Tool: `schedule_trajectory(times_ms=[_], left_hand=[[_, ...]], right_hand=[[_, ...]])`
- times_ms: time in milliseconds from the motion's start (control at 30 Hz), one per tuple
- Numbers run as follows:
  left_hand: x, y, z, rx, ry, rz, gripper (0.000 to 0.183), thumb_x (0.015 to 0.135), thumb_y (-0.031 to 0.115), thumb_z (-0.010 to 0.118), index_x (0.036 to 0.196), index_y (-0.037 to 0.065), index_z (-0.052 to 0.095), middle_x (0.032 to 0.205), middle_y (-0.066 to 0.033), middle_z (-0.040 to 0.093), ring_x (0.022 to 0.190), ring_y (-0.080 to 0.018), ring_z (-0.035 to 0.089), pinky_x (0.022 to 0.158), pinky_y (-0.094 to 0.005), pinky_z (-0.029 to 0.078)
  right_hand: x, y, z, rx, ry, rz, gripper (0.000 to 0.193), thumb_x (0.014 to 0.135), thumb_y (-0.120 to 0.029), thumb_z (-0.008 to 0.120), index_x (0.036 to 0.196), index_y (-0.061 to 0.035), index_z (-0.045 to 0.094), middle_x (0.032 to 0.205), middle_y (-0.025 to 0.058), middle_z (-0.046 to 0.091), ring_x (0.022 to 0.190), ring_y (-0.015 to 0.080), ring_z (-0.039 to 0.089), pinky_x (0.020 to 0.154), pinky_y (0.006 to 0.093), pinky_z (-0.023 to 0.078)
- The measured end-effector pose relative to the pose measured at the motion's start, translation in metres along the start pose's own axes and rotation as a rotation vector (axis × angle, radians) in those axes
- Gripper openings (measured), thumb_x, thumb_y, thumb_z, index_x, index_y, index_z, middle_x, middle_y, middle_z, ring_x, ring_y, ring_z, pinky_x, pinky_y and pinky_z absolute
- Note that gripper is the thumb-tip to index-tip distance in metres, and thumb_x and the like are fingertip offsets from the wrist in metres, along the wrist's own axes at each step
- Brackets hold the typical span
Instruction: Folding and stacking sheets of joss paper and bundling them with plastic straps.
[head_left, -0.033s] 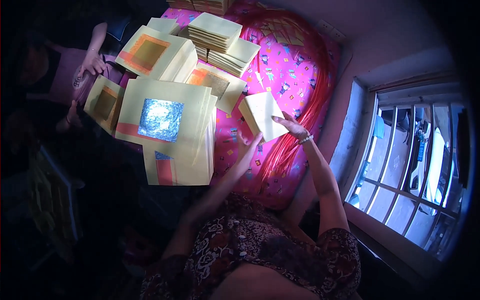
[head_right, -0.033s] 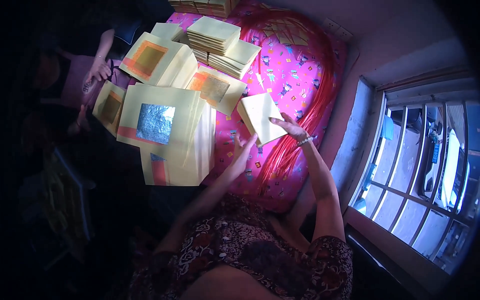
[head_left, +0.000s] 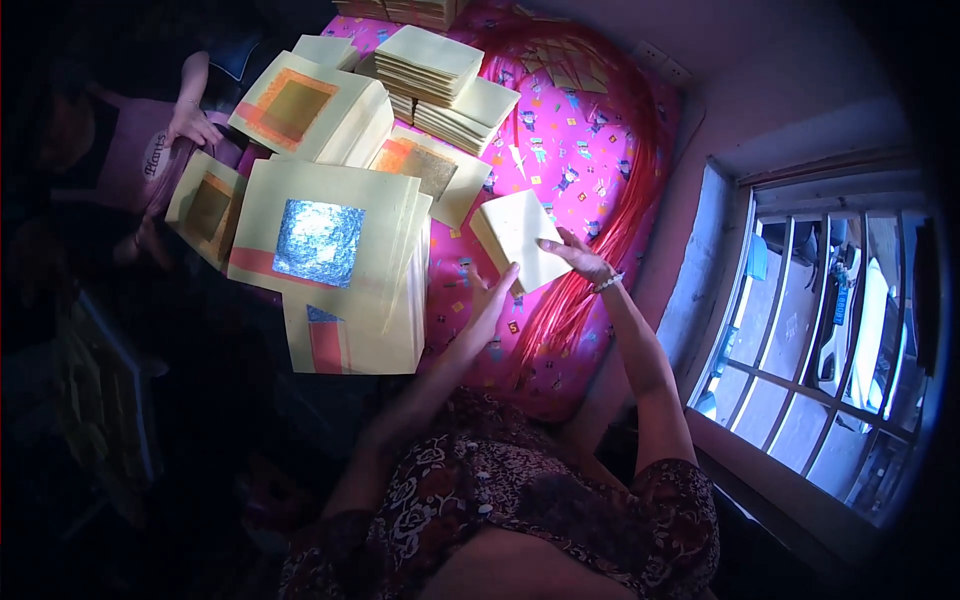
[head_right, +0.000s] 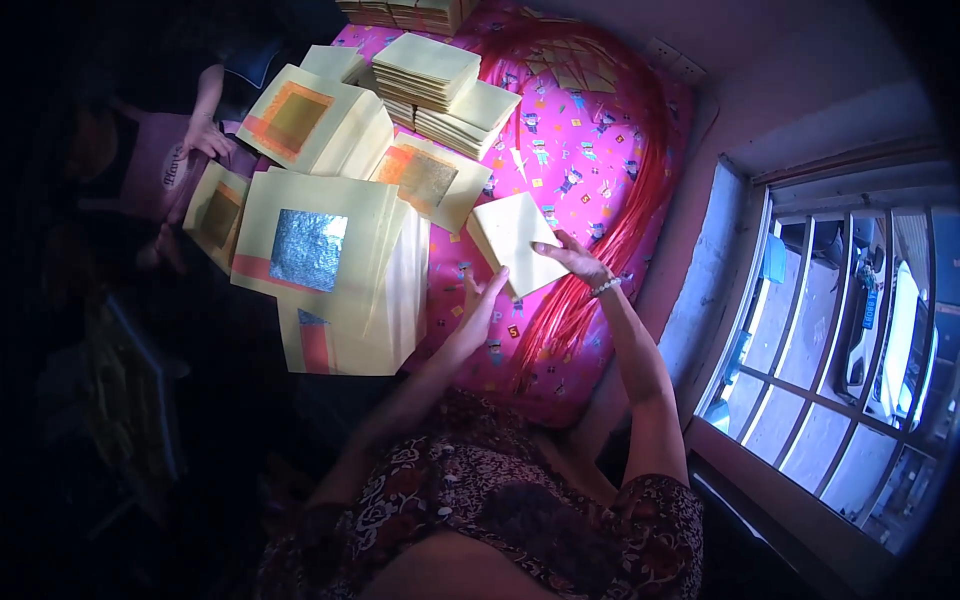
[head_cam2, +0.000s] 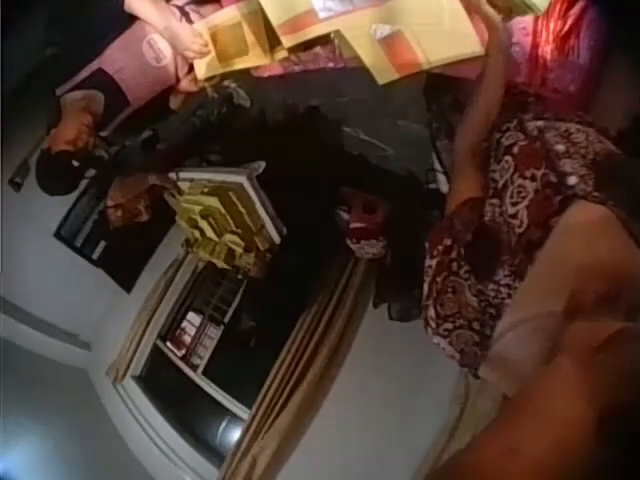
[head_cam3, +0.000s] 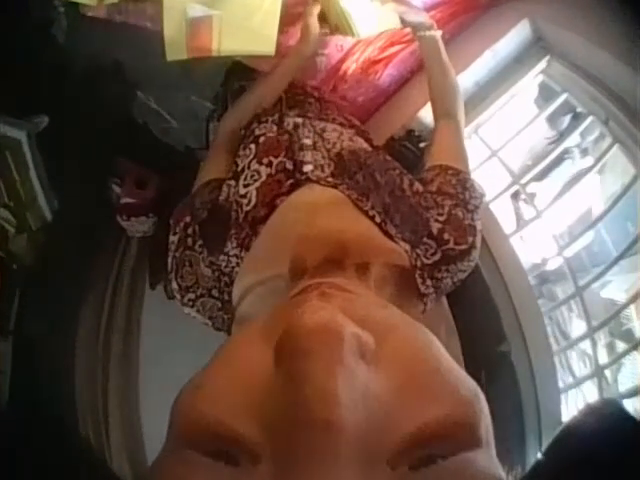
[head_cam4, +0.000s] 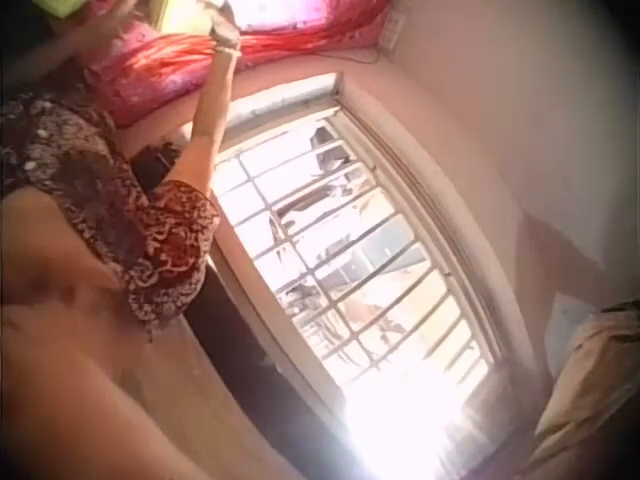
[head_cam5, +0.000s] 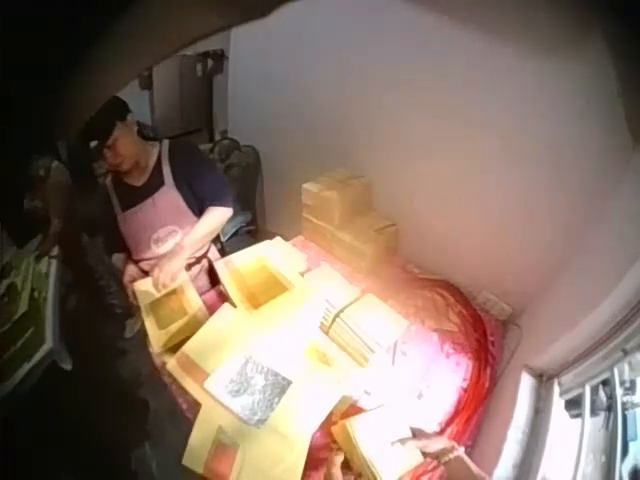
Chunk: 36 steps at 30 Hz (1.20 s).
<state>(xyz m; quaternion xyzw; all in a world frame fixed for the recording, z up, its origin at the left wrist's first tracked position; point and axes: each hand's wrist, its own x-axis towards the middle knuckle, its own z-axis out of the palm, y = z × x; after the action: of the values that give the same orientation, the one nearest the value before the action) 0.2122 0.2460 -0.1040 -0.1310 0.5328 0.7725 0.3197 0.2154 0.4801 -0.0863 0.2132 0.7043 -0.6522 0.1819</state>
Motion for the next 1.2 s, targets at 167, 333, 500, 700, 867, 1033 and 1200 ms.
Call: schedule_trajectory(times_ms=[167, 333, 500, 700, 867, 1033, 1200], left_hand=[[0.013, -0.030, -0.025, -0.029, 0.086, 0.182, 0.103, 0.079, 0.012, 0.076, 0.149, -0.001, 0.002, 0.138, -0.0235, 0.036, 0.123, -0.0286, 0.046, 0.100, -0.0394, 0.043], [0.021, -0.061, -0.029, 0.060, 0.178, 0.308, 0.094, 0.080, 0.009, 0.076, 0.146, 0.000, 0.011, 0.132, -0.0199, 0.044, 0.119, -0.0264, 0.050, 0.099, -0.0388, 0.044], [0.021, -0.050, -0.022, 0.035, 0.240, 0.244, 0.102, 0.072, 0.012, 0.079, 0.146, -0.004, 0.011, 0.134, -0.0219, 0.040, 0.122, -0.0270, 0.046, 0.100, -0.0385, 0.042], [0.022, -0.054, -0.008, -0.004, 0.200, 0.279, 0.094, 0.067, 0.014, 0.081, 0.140, -0.006, 0.024, 0.126, -0.0208, 0.046, 0.115, -0.0266, 0.049, 0.095, -0.0408, 0.045], [0.015, -0.050, 0.000, 0.088, 0.194, 0.326, 0.085, 0.067, 0.009, 0.080, 0.134, -0.004, 0.029, 0.121, -0.0172, 0.047, 0.109, -0.0258, 0.050, 0.091, -0.0389, 0.046], [0.014, -0.057, -0.011, -0.050, 0.206, 0.306, 0.087, 0.067, 0.002, 0.079, 0.137, -0.004, 0.028, 0.123, -0.0169, 0.047, 0.111, -0.0251, 0.051, 0.092, -0.0380, 0.047], [0.013, -0.069, -0.008, -0.067, 0.235, 0.271, 0.089, 0.067, 0.000, 0.079, 0.139, -0.004, 0.027, 0.126, -0.0177, 0.047, 0.114, -0.0244, 0.051, 0.095, -0.0374, 0.046]], right_hand=[[0.009, -0.010, 0.045, -0.197, -0.205, -0.083, 0.091, 0.083, -0.044, 0.076, 0.144, 0.0069, 0.031, 0.127, 0.0184, 0.056, 0.119, 0.0248, 0.054, 0.100, 0.0386, 0.045], [0.016, -0.022, 0.046, -0.729, -0.193, 0.072, 0.086, 0.083, -0.049, 0.073, 0.150, -0.0136, 0.031, 0.131, 0.0130, 0.059, 0.118, 0.0281, 0.057, 0.098, 0.0411, 0.046], [0.027, -0.075, 0.041, -1.021, 0.190, -0.178, 0.085, 0.078, -0.052, 0.075, 0.139, -0.0029, 0.042, 0.137, 0.0182, 0.051, 0.123, 0.0354, 0.052, 0.101, 0.0459, 0.045], [0.107, -0.183, 0.013, -0.371, 0.341, -0.542, 0.063, 0.087, -0.041, 0.071, 0.125, 0.0039, 0.050, 0.121, 0.0220, 0.058, 0.108, 0.0297, 0.060, 0.093, 0.0415, 0.049], [0.186, -0.276, -0.006, -0.299, 0.496, -0.370, 0.074, 0.081, -0.052, 0.073, 0.125, 0.0039, 0.054, 0.111, 0.0194, 0.064, 0.109, 0.0285, 0.060, 0.095, 0.0379, 0.047], [0.232, -0.335, 0.008, -0.495, 0.136, -0.233, 0.074, 0.080, -0.059, 0.069, 0.129, -0.0047, 0.061, 0.135, 0.0127, 0.056, 0.125, 0.0239, 0.049, 0.107, 0.0377, 0.035], [0.292, -0.329, 0.003, -0.485, -0.143, -0.097, 0.064, 0.077, -0.049, 0.076, 0.120, -0.0030, 0.065, 0.124, 0.0108, 0.063, 0.116, 0.0185, 0.055, 0.102, 0.0310, 0.040]])
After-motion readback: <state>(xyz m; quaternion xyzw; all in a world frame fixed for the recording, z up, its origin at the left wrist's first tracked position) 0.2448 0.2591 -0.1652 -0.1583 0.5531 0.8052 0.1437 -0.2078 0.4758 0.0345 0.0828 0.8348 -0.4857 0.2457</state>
